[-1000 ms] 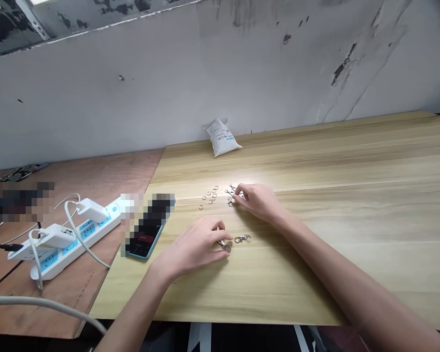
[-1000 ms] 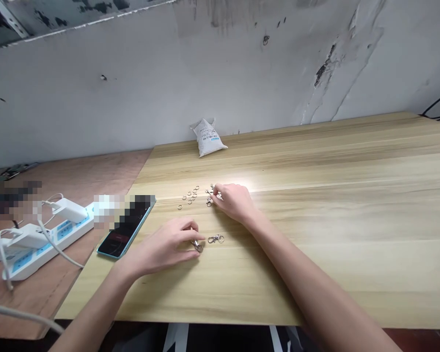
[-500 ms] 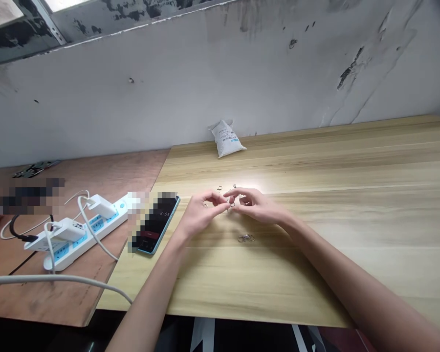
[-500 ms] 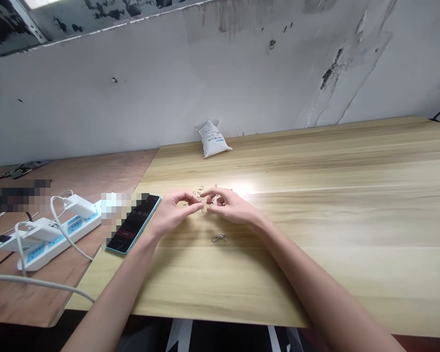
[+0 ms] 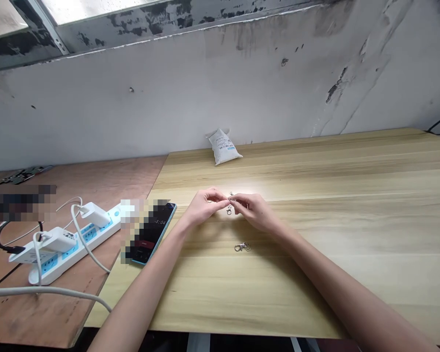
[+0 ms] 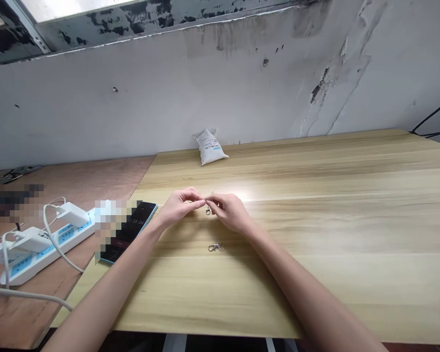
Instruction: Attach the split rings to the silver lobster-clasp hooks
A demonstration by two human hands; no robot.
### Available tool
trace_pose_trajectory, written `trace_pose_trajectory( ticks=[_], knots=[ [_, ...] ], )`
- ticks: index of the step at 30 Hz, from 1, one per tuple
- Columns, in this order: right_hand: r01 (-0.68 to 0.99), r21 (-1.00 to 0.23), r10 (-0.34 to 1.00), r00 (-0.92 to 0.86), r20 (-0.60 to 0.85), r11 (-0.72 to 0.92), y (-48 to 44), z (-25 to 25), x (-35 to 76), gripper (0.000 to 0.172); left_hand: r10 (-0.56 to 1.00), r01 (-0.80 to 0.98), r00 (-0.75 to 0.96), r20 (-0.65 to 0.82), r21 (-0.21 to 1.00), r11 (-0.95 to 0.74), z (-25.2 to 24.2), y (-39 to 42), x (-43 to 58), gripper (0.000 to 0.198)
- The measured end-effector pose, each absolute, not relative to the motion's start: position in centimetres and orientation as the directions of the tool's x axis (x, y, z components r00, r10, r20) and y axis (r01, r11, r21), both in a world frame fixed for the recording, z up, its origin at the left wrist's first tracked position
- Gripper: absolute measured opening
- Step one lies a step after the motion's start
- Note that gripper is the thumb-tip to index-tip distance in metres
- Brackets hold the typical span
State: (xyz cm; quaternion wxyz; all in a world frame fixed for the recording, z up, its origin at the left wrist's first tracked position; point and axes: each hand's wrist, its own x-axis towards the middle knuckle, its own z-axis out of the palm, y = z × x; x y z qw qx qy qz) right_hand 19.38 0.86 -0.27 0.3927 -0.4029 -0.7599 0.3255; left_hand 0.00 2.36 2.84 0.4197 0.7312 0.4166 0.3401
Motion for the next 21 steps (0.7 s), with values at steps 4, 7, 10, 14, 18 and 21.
trace_pose_trajectory(
  ticks=[4, 7, 10, 14, 18, 21],
  knots=[
    [0.446, -0.681, 0.814, -0.32, 0.485, 0.581, 0.4, -0.4, 18.8, 0.024, 0.918, 0.363, 0.353, 0.18, 0.878, -0.312, 2.4, 2.0, -0.6, 0.013],
    [0.396, -0.668, 0.776, -0.306, 0.551, 0.63, 0.0, 0.1, 18.6, 0.021, 0.928, 0.403, 0.297, 0.225, 0.851, -0.336, 2.3, 1.6, -0.6, 0.01],
    [0.331, -0.682, 0.756, -0.352, 0.551, 0.652, -0.5, 0.7, 18.4, 0.019, 0.929, 0.455, 0.265, 0.258, 0.816, -0.356, 2.3, 1.2, -0.4, 0.009],
    [0.31, -0.691, 0.747, -0.412, 0.522, 0.654, -0.9, 1.0, 18.4, 0.018, 0.893, 0.57, 0.238, 0.382, 0.69, -0.447, 2.4, 0.8, -0.3, 0.007],
    [0.259, -0.762, 0.771, -0.454, 0.447, 0.594, -0.9, 1.5, 18.8, 0.016, 0.852, 0.68, 0.221, 0.474, 0.551, -0.483, 2.3, 0.6, -0.4, 0.006],
    [0.282, -0.798, 0.826, -0.381, 0.416, 0.533, -0.6, 1.6, 18.9, 0.013, 0.829, 0.698, 0.215, 0.516, 0.513, -0.5, 2.1, 0.5, -0.5, 0.006]
  ],
)
